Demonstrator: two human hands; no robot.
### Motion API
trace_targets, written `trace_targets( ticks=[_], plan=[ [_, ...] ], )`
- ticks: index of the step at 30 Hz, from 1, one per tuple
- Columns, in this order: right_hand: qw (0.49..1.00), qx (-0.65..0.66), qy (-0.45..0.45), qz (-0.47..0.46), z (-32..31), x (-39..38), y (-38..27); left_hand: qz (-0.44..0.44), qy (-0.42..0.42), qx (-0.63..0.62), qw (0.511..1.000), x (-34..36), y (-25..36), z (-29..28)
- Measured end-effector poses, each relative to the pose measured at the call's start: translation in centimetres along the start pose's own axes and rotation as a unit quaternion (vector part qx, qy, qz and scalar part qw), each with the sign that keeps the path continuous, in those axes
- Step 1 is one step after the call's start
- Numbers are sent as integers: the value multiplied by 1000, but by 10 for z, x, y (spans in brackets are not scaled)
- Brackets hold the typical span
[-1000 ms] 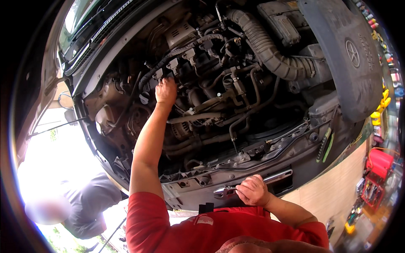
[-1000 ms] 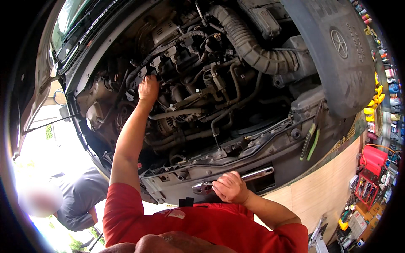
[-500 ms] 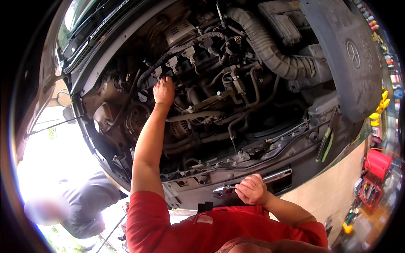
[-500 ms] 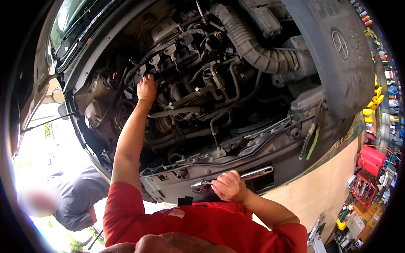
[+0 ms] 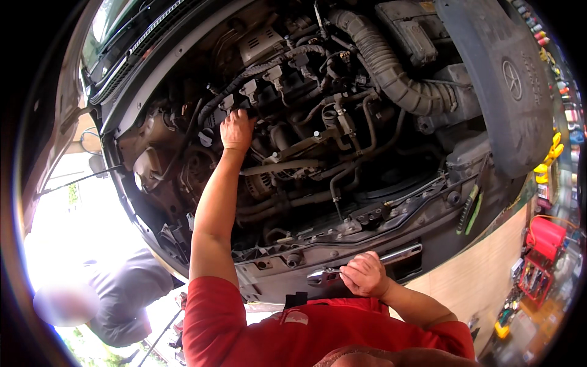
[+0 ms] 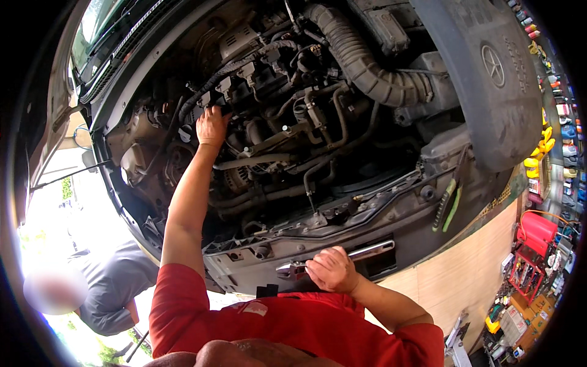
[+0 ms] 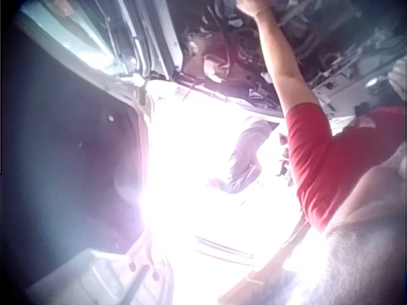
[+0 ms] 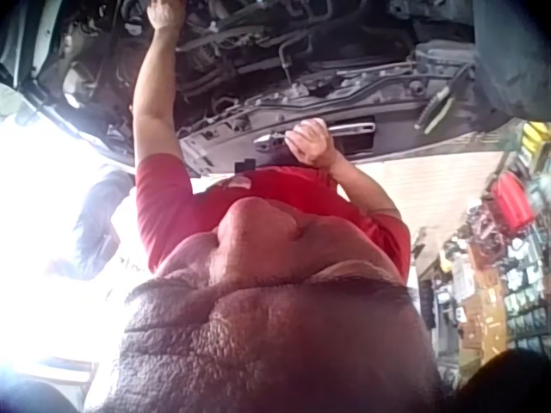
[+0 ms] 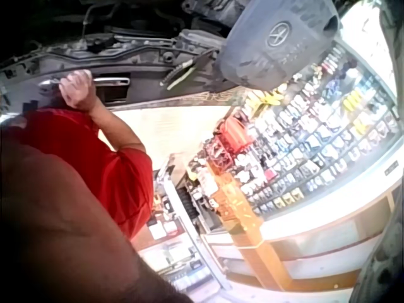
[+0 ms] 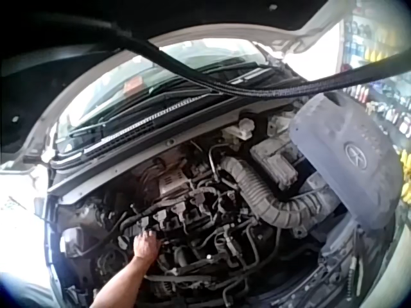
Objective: The person uses a wrench to loosen or tighten components on a car engine, handling a small black part and manipulated engine parts with their hands.
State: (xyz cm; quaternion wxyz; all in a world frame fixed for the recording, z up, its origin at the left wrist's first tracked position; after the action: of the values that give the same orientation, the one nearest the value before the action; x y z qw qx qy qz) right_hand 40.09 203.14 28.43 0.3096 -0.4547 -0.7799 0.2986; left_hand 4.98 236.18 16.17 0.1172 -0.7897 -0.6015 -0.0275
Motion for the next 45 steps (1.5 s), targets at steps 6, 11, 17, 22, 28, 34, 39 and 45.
trace_targets(
  ticks=[6,11,17,22,28,34,39,45],
  plan=[
    [1000,1,-1,-3,2,-1,-1,57,8,5,998,-12,-13,10],
    [1000,-6,-3,-1,1,-1,0,-11,-30,-12,999,-4,-11,9],
    [1000,-10,-6,1,1,-1,-2,91,76,20,993,-7,-9,0],
    [1000,-11,0,-7,1,4,-3,3,-33,64,997,-4,-23,14],
    [1000,1,7,6,0,0,1,55,12,26,998,0,-5,6],
    [999,-6,35,-3,2,-3,-1,81,-33,6,996,-18,-46,31],
    [998,-11,59,-10,1,-5,7,71,-65,-4,995,0,-23,25],
    [998,0,55,0,4,-9,7,43,-139,33,989,1,-25,21]
  ],
)
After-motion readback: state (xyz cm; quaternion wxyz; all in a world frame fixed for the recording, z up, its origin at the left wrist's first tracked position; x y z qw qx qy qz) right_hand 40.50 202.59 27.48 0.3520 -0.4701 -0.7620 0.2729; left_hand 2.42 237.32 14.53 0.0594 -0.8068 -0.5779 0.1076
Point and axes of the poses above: each hand's wrist, its own x-axis towards the middle knuckle, its own z-axis out of the palm, y = z × x, the point moved 4 cm from there along x, towards the middle knuckle, and after that the axes turned 8 degrees about z, right-handed, at the moved point
